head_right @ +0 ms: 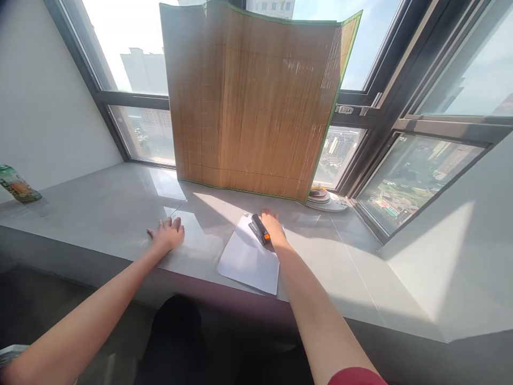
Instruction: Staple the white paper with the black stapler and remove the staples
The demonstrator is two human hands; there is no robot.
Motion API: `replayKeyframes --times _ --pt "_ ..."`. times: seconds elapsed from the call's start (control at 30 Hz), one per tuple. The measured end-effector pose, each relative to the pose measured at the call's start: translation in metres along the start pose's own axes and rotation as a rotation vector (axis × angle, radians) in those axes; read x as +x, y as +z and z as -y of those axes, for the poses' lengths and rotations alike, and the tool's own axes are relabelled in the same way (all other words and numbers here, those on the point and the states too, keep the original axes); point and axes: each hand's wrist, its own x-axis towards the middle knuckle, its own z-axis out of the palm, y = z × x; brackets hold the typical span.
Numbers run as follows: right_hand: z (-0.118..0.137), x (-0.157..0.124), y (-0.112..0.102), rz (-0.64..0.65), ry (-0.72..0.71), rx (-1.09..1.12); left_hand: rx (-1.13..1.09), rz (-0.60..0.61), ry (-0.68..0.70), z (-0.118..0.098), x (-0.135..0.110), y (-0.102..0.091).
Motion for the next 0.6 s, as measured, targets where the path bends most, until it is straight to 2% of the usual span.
replayKeyframes --times 0.17,0.3,0.4,0.5,0.6 --pt "0.074 0.05 0.031 0.138 -0.064 0.081 0.017 -0.035 0.021 0.0 0.003 0.008" --pt "0.12 0.076 0.049 0.197 -0.121 0.127 0.036 -0.043 0.022 -0.003 0.001 0.008" --pt "0.14 0.085 0.058 0.215 -0.145 0.151 0.051 -0.043 0.014 -0.004 -0.002 0.005" --pt "0.15 0.086 0.059 0.223 -0.129 0.158 0.052 -0.047 0.013 -0.006 -0.004 0.002" --pt "0.153 0.078 0.052 0.105 -0.094 0.144 0.046 -0.052 0.015 -0.006 -0.005 0.001"
